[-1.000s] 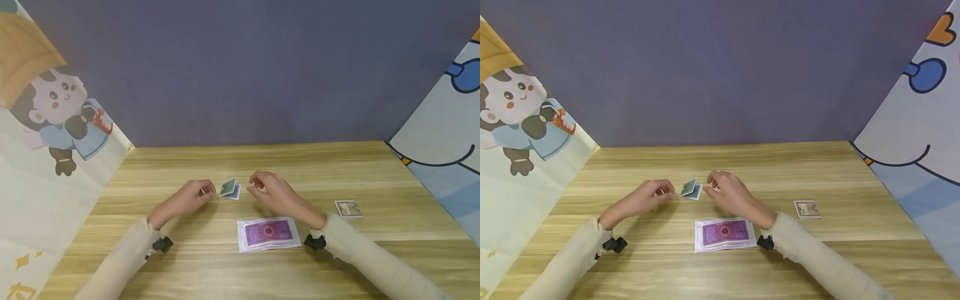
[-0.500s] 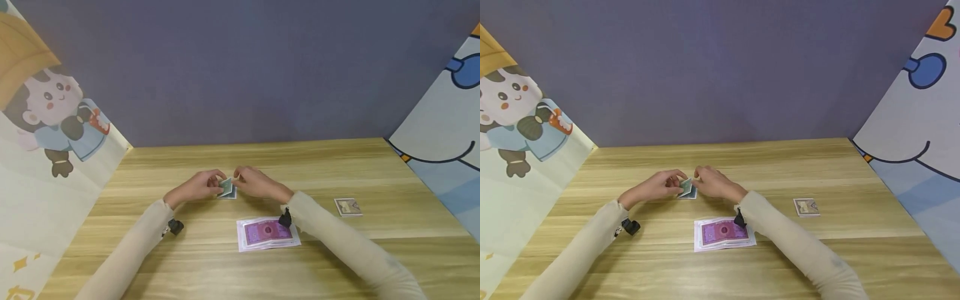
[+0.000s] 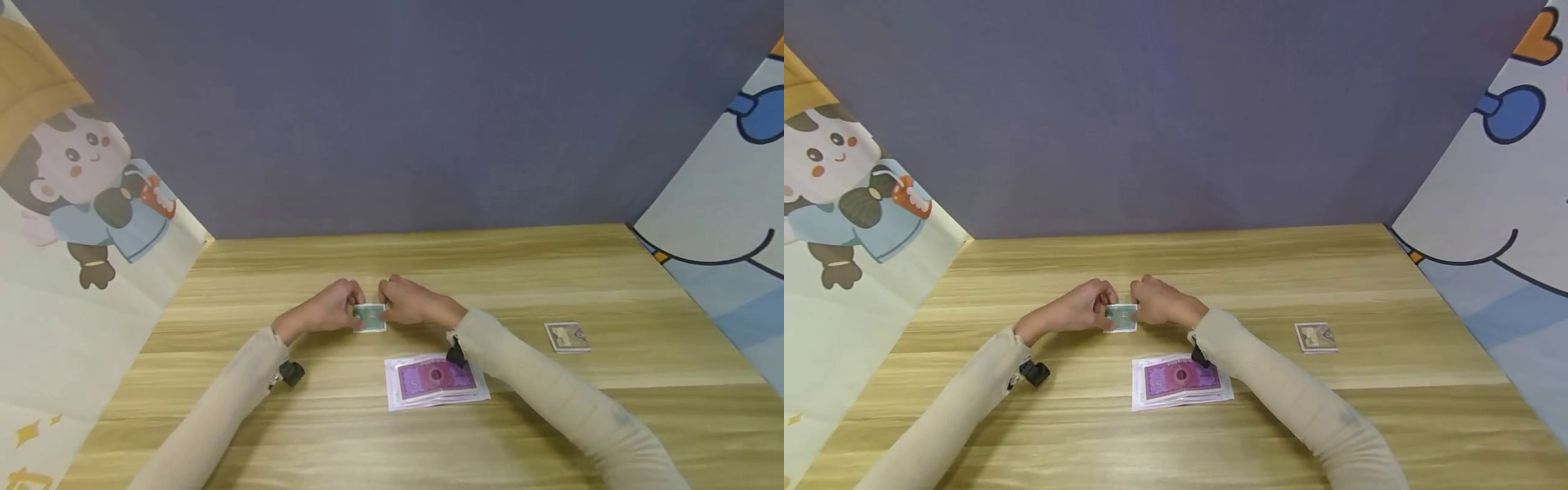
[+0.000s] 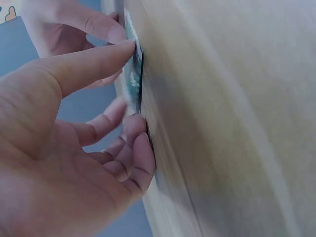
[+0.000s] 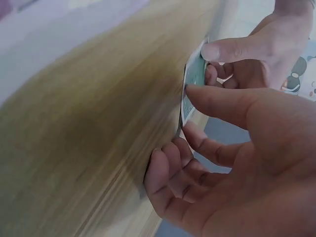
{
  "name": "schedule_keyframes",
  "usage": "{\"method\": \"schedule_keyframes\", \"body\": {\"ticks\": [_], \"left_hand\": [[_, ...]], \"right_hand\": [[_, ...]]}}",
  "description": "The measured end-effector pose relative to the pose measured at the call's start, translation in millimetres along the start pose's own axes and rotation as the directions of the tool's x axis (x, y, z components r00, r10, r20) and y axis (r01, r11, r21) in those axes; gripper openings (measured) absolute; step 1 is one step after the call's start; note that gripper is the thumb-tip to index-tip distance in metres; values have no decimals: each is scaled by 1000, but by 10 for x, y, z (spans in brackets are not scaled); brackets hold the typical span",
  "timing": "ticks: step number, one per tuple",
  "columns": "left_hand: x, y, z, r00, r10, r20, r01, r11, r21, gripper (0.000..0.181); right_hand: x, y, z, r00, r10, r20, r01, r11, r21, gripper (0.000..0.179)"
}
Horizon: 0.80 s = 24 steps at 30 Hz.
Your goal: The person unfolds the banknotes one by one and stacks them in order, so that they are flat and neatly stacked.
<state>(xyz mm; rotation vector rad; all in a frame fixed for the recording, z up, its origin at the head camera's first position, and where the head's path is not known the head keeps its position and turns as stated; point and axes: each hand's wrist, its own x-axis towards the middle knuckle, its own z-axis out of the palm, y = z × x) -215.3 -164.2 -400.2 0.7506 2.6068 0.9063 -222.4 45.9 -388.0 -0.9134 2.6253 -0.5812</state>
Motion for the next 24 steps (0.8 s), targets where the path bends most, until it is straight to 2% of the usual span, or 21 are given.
{"method": "schedule_keyframes", "body": {"ticks": [5, 11, 15, 19, 24], "left_hand": [[-28, 53, 6, 1000, -2, 7, 2, 1000, -26, 39], [-46, 65, 23, 1000, 23, 0, -23, 998, -64, 47], [-48, 19, 77, 994, 80, -68, -85, 993, -78, 42], [-63, 41, 147, 981, 107, -163, -127, 985, -116, 32], [-158, 179, 196, 968, 116, -222, -152, 976, -155, 32]], "right_hand": [[-31, 0, 15, 1000, -24, -3, 24, 999, 29, 20], [-45, 5, 85, 996, -67, -63, 73, 993, 90, 25], [-55, 4, 103, 996, -54, -75, 62, 993, 98, 33], [-78, 27, 75, 997, -29, -77, 35, 996, 87, 21], [-218, 63, -3, 983, -117, -138, 128, 989, 74, 9]]}}
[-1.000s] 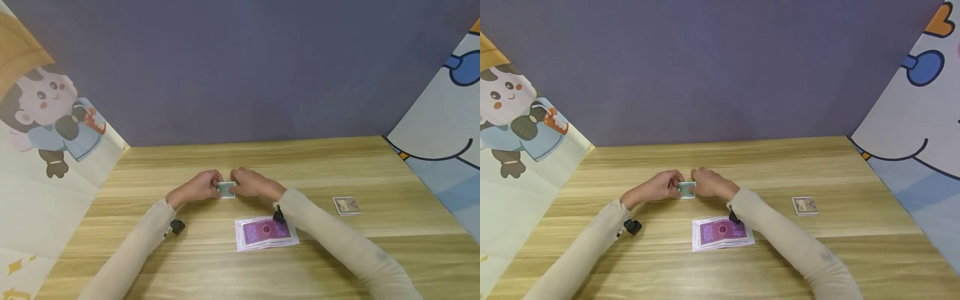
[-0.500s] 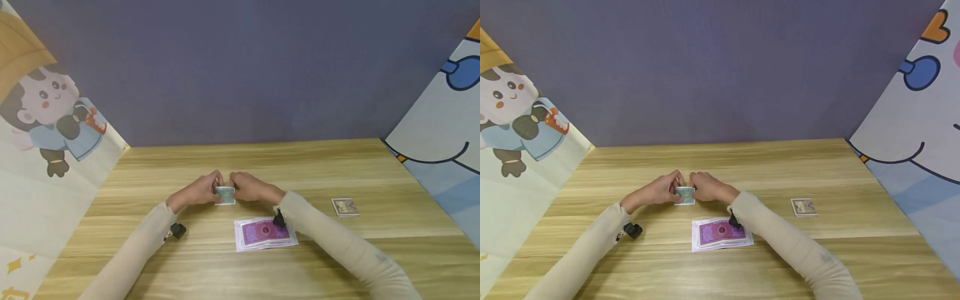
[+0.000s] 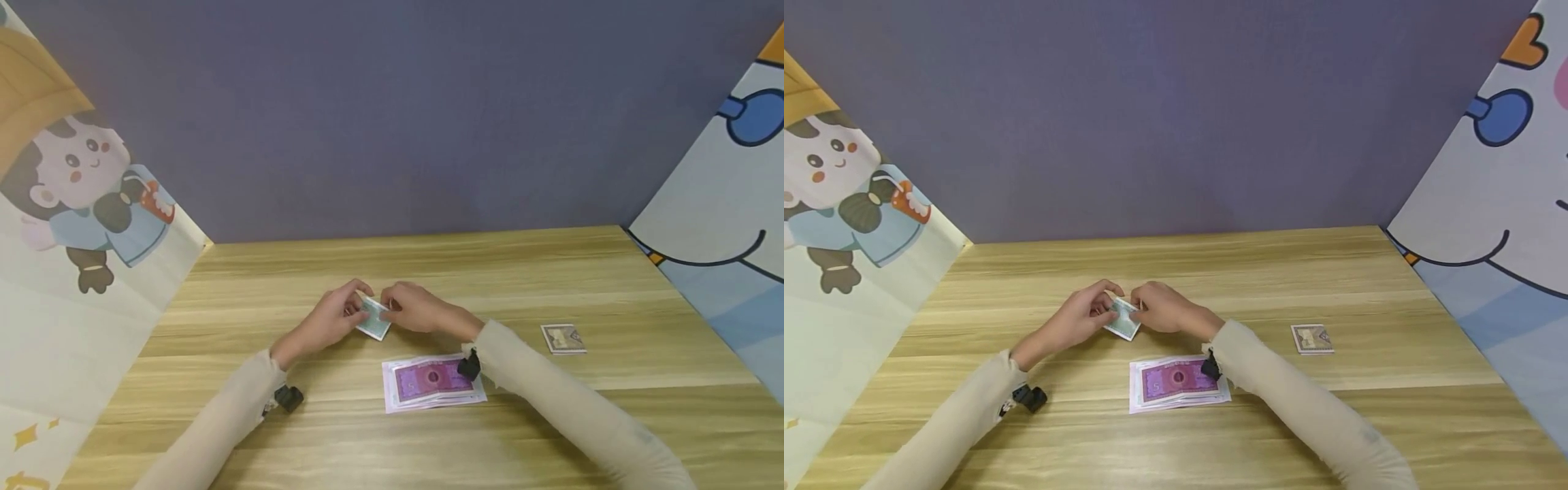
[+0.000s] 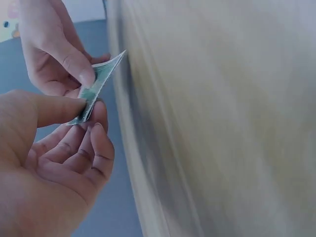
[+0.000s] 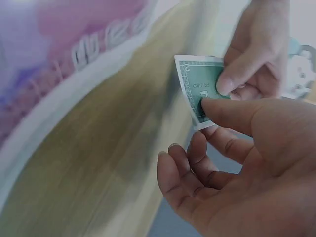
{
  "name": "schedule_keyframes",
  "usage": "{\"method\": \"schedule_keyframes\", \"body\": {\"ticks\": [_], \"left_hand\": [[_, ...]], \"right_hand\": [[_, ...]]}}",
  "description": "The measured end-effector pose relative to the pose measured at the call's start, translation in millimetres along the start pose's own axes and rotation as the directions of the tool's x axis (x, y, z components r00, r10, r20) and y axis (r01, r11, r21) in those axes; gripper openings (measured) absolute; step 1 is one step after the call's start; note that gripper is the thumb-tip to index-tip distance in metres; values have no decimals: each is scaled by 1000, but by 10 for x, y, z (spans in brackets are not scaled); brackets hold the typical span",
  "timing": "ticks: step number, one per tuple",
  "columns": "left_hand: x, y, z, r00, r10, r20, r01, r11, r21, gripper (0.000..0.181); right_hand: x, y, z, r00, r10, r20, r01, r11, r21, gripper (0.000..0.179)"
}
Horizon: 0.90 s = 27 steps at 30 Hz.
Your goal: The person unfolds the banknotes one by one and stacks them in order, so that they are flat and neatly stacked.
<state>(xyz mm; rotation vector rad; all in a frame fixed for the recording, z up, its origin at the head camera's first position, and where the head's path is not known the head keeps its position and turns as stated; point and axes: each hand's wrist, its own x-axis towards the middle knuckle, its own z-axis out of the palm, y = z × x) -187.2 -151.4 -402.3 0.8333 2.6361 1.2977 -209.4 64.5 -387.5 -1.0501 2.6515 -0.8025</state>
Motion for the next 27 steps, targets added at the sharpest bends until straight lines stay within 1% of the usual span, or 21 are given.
{"method": "schedule_keyframes", "body": {"ticks": [1, 3, 5, 8, 10, 13, 16, 19, 21, 22, 23, 25, 27], "left_hand": [[-30, 43, 6, 1000, 0, 1, 0, 1000, -11, 31], [-92, 134, 17, 1000, 10, 8, -10, 1000, -29, 25], [-149, 233, 31, 1000, 19, 19, -18, 999, -36, 17], [-226, 377, 65, 999, 42, 33, -40, 998, -37, 8], [-275, 463, 94, 998, 48, 43, -46, 998, -46, 7], [-346, 573, 141, 997, 51, 57, -47, 995, -83, 8], [-412, 667, 204, 998, 39, 50, -30, 985, -168, 9], [-474, 755, 281, 999, 8, 39, 3, 962, -273, 12], [-508, 813, 331, 999, -7, 42, 20, 943, -333, 13], [-521, 837, 353, 999, -5, 50, 23, 935, -354, 13], [-530, 858, 371, 998, -1, 61, 24, 926, -378, 13], [-540, 888, 398, 996, 34, 87, 7, 903, -430, 13], [-541, 902, 410, 991, 73, 108, -11, 873, -488, 22]], "right_hand": [[-51, -13, -28, 1000, -21, -11, 21, 1000, 15, 8], [-162, -47, -82, 999, -47, -22, 48, 996, 69, 8], [-281, -92, -130, 998, -53, -21, 55, 991, 121, 7], [-457, -155, -178, 998, -64, -10, 65, 983, 170, 5], [-572, -192, -203, 997, -80, -4, 79, 978, 191, 5], [-736, -239, -231, 996, -92, -12, 92, 965, 244, 6], [-896, -300, -253, 995, -82, -58, 94, 963, 252, 9], [-1055, -362, -250, 987, -71, -141, 100, 973, 208, 10], [-1153, -391, -240, 977, -78, -200, 117, 974, 193, 9], [-1201, -399, -233, 971, -82, -223, 127, 973, 195, 9], [-1244, -406, -227, 967, -85, -241, 136, 969, 205, 7], [-1320, -412, -219, 959, -96, -268, 163, 957, 240, 4], [-1381, -410, -215, 954, -106, -281, 184, 945, 269, 5]]}}
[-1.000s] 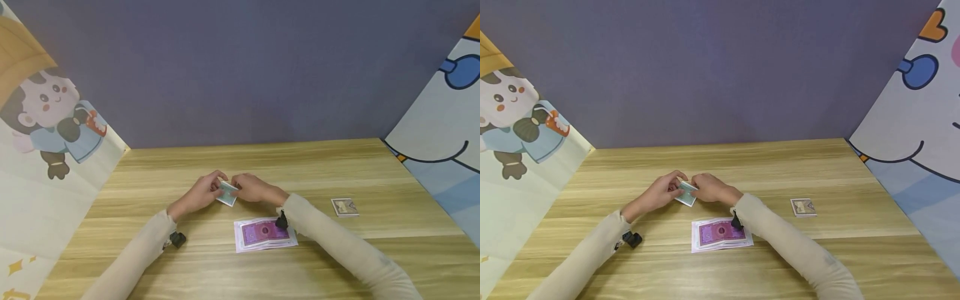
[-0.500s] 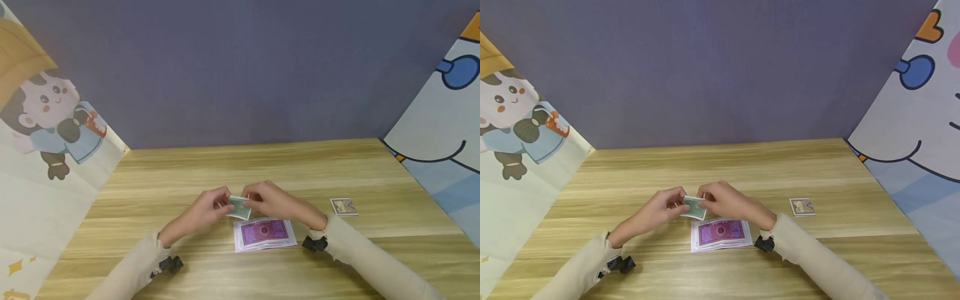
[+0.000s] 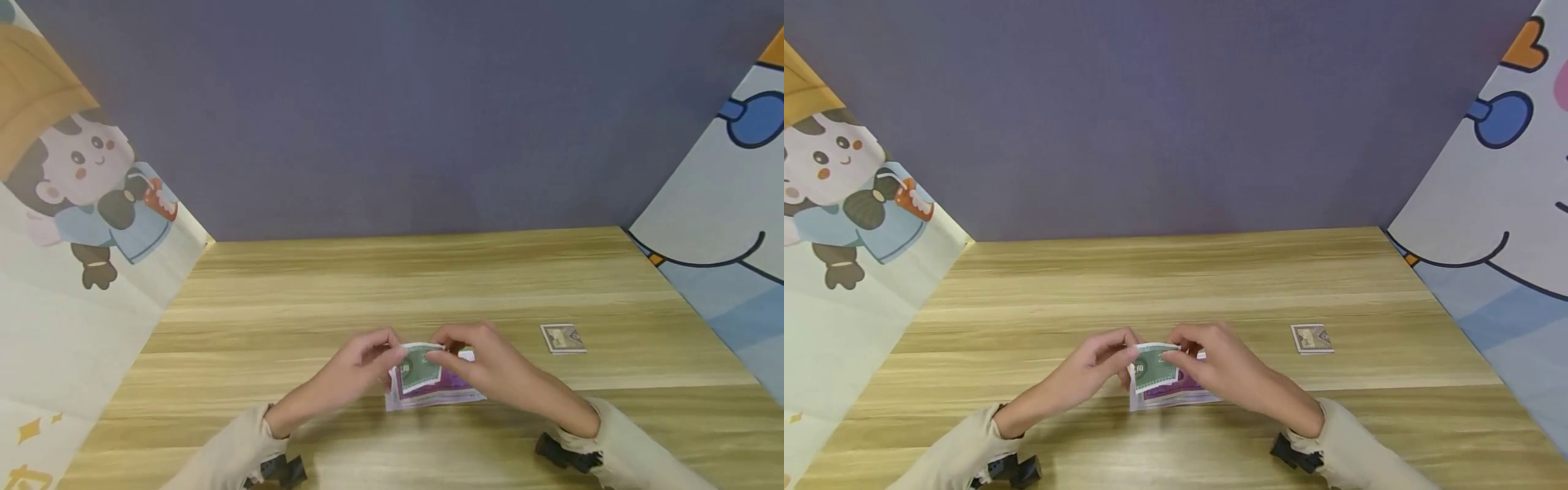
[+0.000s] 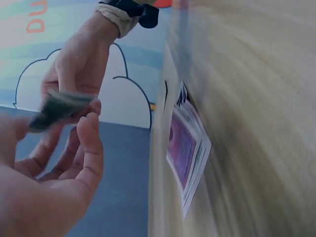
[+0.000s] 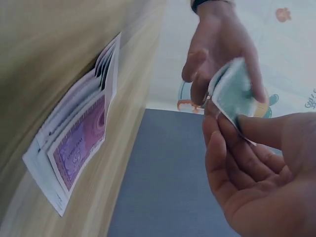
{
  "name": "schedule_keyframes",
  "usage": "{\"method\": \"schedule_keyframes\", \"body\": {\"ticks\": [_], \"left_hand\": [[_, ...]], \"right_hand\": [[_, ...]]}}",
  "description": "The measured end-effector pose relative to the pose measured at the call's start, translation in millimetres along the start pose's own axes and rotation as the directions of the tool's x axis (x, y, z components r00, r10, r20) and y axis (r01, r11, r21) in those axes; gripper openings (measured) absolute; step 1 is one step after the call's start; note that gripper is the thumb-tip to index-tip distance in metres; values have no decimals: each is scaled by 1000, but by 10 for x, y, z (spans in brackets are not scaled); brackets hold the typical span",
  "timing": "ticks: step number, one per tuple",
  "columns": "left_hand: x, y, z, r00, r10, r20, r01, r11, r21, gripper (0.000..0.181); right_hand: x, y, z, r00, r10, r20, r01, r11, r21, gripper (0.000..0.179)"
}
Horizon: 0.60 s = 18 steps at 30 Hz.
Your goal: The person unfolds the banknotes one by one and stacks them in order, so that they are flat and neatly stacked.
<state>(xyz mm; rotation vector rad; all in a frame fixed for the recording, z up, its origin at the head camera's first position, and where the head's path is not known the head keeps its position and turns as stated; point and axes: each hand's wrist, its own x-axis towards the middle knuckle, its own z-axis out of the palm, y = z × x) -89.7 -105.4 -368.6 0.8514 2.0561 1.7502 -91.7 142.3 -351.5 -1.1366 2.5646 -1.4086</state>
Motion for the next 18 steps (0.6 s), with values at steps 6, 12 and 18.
{"method": "schedule_keyframes", "body": {"ticks": [6, 12, 18], "left_hand": [[31, -42, 48, 993, -7, 118, 23, 991, -129, 34], [18, -104, 134, 968, -47, 247, 99, 974, -202, 43], [-23, -110, 125, 985, -103, 139, 119, 986, -112, 38]], "right_hand": [[-102, -2, -26, 997, -74, -12, 74, 996, 57, 14], [-134, 8, 10, 992, -125, -14, 124, 989, -75, 23], [-200, -17, -34, 1000, 21, -13, -22, 997, -76, 33]]}}
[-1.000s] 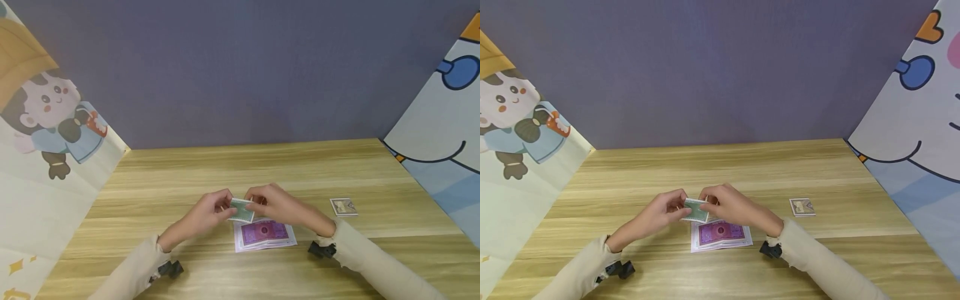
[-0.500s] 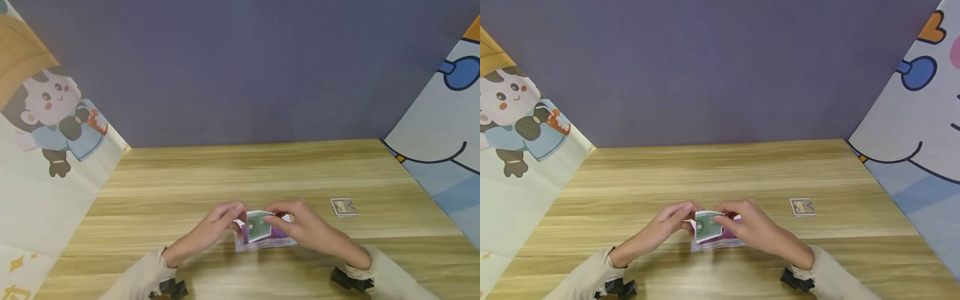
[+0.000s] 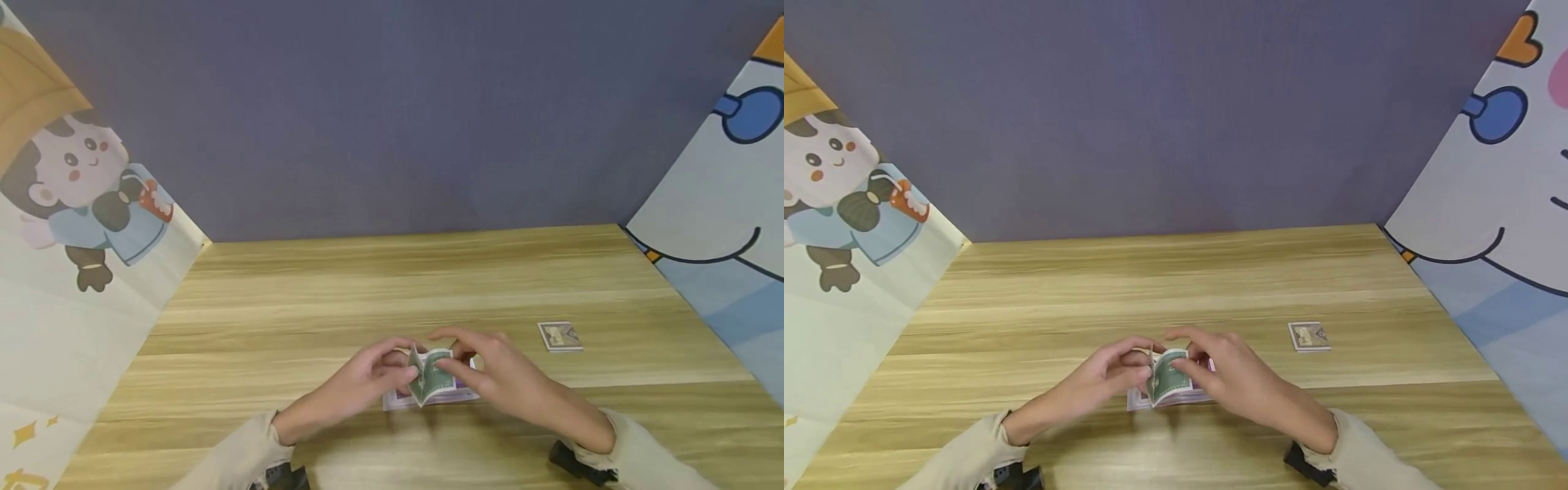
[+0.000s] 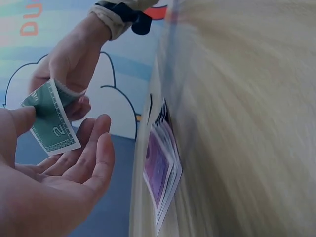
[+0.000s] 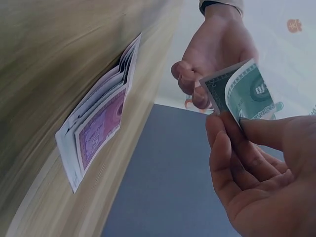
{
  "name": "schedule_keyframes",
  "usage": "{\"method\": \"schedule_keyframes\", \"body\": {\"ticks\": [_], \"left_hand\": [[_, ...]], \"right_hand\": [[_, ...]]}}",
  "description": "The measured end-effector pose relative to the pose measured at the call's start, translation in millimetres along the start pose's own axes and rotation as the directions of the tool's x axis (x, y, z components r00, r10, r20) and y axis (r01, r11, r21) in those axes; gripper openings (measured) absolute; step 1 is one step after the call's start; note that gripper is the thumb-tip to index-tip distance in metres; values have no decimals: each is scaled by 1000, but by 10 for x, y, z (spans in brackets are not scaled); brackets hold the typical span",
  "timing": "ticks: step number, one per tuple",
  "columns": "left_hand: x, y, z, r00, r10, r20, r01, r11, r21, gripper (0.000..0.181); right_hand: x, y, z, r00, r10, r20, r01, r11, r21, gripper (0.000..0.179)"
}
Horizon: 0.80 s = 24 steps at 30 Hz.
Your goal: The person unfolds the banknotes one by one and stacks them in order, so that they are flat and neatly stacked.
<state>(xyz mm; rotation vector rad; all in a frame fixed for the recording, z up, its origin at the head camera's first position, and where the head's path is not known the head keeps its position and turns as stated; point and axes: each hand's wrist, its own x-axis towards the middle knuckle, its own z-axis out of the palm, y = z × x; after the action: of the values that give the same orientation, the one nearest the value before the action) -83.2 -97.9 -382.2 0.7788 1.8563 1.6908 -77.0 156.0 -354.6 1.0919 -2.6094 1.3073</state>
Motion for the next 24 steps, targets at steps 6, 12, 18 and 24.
{"method": "schedule_keyframes", "body": {"ticks": [6, 12, 18, 24], "left_hand": [[-64, 37, -48, 994, -7, -112, 16, 997, 78, 29], [-98, 34, -60, 981, 33, -192, -2, 987, 160, 17], [-107, 22, -78, 971, 65, -230, 0, 962, 274, 16], [-60, 1, -103, 968, 84, -237, 15, 921, 389, 14]], "right_hand": [[-57, 44, -56, 1000, 6, -30, -6, 1000, -5, 32], [-103, 92, -87, 998, 32, -51, -33, 999, -17, 31], [-132, 143, -116, 997, 66, -49, -69, 996, -56, 29], [-121, 241, -137, 994, 106, -12, -106, 992, -64, 25]]}}
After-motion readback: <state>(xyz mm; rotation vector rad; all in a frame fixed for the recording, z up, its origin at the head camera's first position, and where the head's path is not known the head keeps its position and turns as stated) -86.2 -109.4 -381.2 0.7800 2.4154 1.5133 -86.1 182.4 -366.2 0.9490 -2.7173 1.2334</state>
